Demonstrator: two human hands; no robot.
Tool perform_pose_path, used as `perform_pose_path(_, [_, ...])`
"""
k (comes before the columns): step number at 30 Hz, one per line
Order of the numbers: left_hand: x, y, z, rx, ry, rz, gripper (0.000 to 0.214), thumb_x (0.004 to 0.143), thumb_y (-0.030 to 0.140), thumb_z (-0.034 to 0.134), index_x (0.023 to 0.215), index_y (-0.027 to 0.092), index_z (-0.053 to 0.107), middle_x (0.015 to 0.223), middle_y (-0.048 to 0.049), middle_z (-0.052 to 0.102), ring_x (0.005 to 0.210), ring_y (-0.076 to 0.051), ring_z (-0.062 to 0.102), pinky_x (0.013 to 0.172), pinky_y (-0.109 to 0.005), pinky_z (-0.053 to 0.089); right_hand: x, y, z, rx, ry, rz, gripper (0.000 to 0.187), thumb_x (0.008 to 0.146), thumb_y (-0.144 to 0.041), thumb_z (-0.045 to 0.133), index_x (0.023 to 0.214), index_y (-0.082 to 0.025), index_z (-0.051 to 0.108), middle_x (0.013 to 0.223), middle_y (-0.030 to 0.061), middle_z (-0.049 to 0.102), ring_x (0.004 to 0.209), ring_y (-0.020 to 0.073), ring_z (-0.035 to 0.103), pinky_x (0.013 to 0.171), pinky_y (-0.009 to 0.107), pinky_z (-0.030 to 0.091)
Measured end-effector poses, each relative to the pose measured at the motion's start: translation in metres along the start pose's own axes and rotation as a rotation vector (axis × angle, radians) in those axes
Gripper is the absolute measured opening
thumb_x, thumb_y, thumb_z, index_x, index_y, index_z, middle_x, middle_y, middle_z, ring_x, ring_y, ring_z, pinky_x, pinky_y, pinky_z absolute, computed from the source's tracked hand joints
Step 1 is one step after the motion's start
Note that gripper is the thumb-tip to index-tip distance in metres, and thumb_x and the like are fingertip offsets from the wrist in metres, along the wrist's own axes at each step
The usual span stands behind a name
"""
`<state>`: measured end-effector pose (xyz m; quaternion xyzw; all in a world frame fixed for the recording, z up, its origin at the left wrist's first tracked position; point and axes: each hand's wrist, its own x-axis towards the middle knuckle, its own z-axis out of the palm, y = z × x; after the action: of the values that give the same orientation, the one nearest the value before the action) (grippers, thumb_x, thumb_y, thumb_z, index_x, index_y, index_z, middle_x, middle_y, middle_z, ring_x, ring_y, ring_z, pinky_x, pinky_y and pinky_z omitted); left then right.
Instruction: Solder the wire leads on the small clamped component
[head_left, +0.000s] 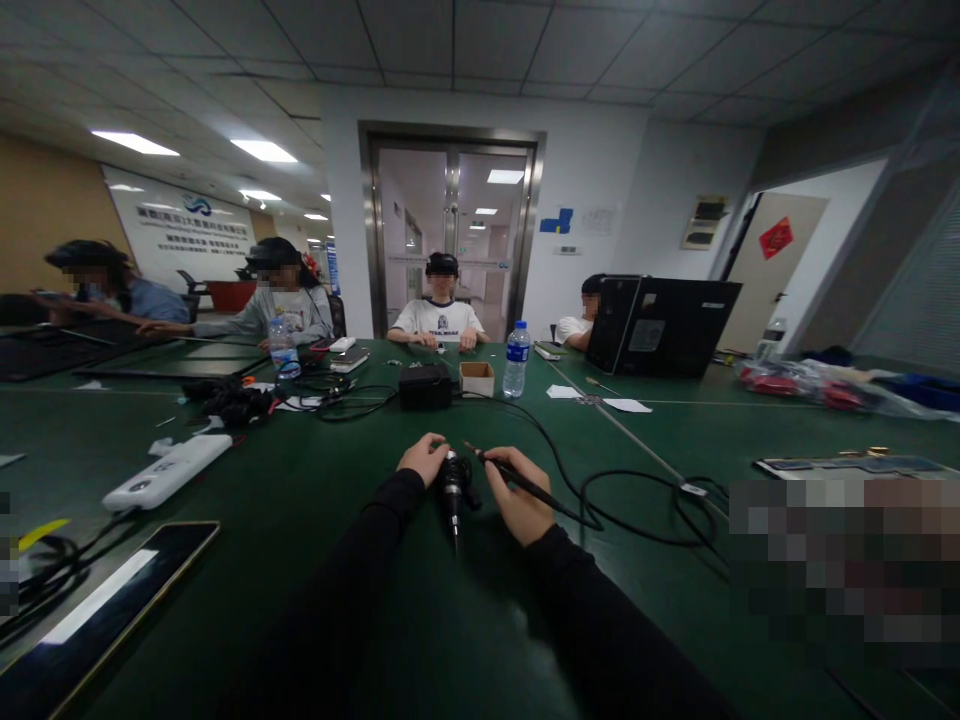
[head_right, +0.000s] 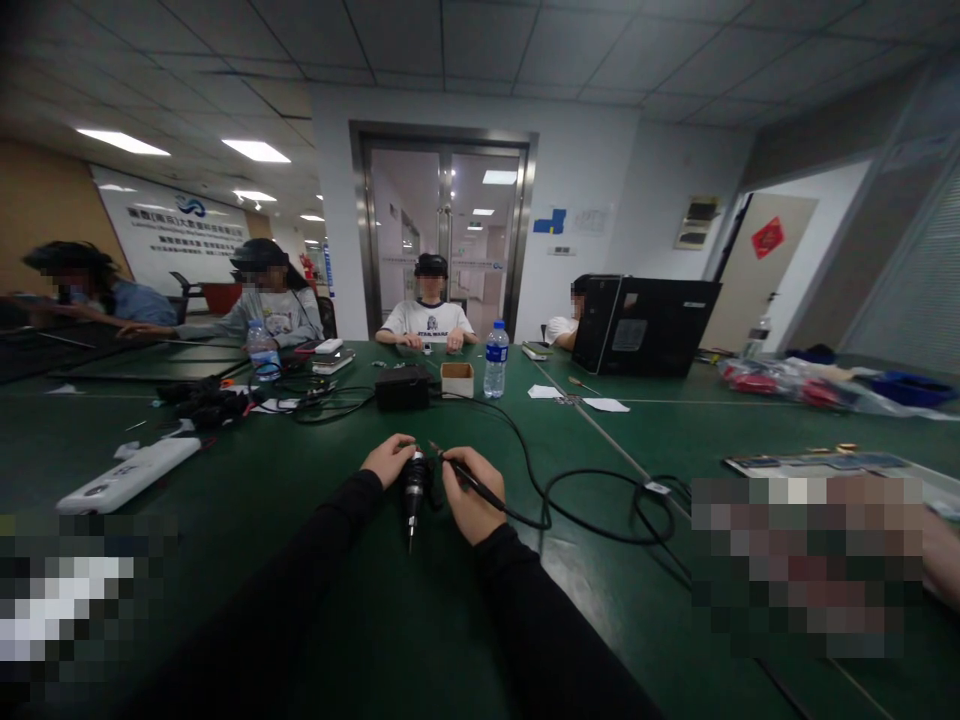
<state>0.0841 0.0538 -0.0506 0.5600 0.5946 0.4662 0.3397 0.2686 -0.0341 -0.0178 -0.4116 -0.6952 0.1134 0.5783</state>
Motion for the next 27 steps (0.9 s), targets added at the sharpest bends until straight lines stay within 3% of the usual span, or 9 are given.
perform_pose_path(3, [-0.012, 0.013, -0.004, 0.141, 0.079, -0.023, 0.036, 0.063, 0.043, 0.072, 0.091, 0.021, 0.067, 0.079, -0.0106, 0.07, 0.087, -0.031, 0.064, 0.09, -0.04, 0.04, 0.001, 0.003, -0.001, 0.014, 0.014, 0.016, 0.012, 0.084, -0.025, 0.053, 0.086, -0.022, 0.065, 0.084, 0.0031, 0.07, 0.078, 0.0184, 0.066, 0.073, 0.029, 0.051])
perform_pose_path(7, [-0.042, 0.031, 0.013, 0.375, 0.154, 0.0, 0.066, 0.059, 0.063, 0.068, 0.106, 0.017, 0.066, 0.104, -0.0247, 0.066, 0.102, -0.042, 0.059, 0.092, -0.048, 0.037, 0.004, 0.008, -0.004, 0.018, 0.057, 0.045, 0.013, 0.084, -0.028, 0.054, 0.087, -0.021, 0.064, 0.084, 0.0038, 0.07, 0.076, 0.0184, 0.065, 0.072, 0.029, 0.051])
perform_pose_path(9, [-0.057, 0.038, 0.026, 0.413, 0.117, 0.036, 0.075, 0.054, 0.062, 0.072, 0.114, 0.017, 0.064, 0.115, -0.0276, 0.06, 0.104, -0.044, 0.057, 0.091, -0.049, 0.037, 0.005, 0.011, -0.005, 0.012, 0.076, 0.056, 0.014, 0.084, -0.029, 0.054, 0.087, -0.02, 0.064, 0.083, 0.0042, 0.069, 0.075, 0.0184, 0.065, 0.07, 0.029, 0.051])
perform_pose_path(13, [-0.078, 0.046, 0.042, 0.574, 0.047, 0.081, 0.091, 0.046, 0.041, 0.081, 0.13, 0.018, 0.055, 0.136, -0.0329, 0.041, 0.108, -0.051, 0.051, 0.084, -0.053, 0.039, 0.004, 0.016, -0.005, 0.015, 0.084, 0.076, 0.013, 0.084, -0.029, 0.055, 0.087, -0.02, 0.064, 0.082, 0.0036, 0.069, 0.073, 0.0177, 0.065, 0.067, 0.028, 0.051])
perform_pose_path(16, [-0.085, 0.053, 0.04, 0.633, 0.019, 0.088, 0.089, 0.05, 0.028, 0.079, 0.134, 0.02, 0.052, 0.144, -0.0319, 0.03, 0.107, -0.051, 0.051, 0.081, -0.052, 0.041, 0.003, 0.017, -0.004, 0.024, 0.077, 0.08, 0.013, 0.084, -0.029, 0.055, 0.087, -0.02, 0.064, 0.083, 0.0032, 0.069, 0.075, 0.0178, 0.065, 0.07, 0.028, 0.051])
perform_pose_path(20, [-0.093, 0.063, 0.033, 0.722, -0.041, 0.126, 0.081, 0.057, 0.016, 0.071, 0.135, 0.023, 0.051, 0.146, -0.0279, 0.03, 0.106, -0.047, 0.053, 0.08, -0.049, 0.044, 0.003, 0.015, -0.004, 0.031, 0.079, 0.082, 0.012, 0.084, -0.028, 0.055, 0.087, -0.02, 0.064, 0.083, 0.0037, 0.069, 0.077, 0.0186, 0.065, 0.072, 0.029, 0.05])
perform_pose_path(24, [-0.1, 0.073, 0.027, 1.004, -0.118, 0.112, 0.076, 0.069, 0.017, 0.06, 0.142, 0.025, 0.039, 0.144, -0.0222, 0.034, 0.106, -0.039, 0.055, 0.078, -0.042, 0.047, 0.004, 0.012, -0.006, -0.002, 0.083, 0.098, 0.013, 0.083, -0.029, 0.056, 0.085, -0.02, 0.065, 0.08, 0.004, 0.069, 0.076, 0.0191, 0.065, 0.073, 0.029, 0.05])
perform_pose_path(27, [-0.101, 0.075, 0.021, 1.088, -0.155, 0.119, 0.076, 0.072, 0.021, 0.059, 0.143, 0.027, 0.033, 0.142, -0.0185, 0.036, 0.106, -0.034, 0.056, 0.079, -0.038, 0.049, 0.004, 0.011, -0.007, -0.007, 0.087, 0.097, 0.013, 0.083, -0.03, 0.055, 0.085, -0.02, 0.065, 0.078, 0.0033, 0.069, 0.074, 0.0186, 0.064, 0.07, 0.028, 0.049])
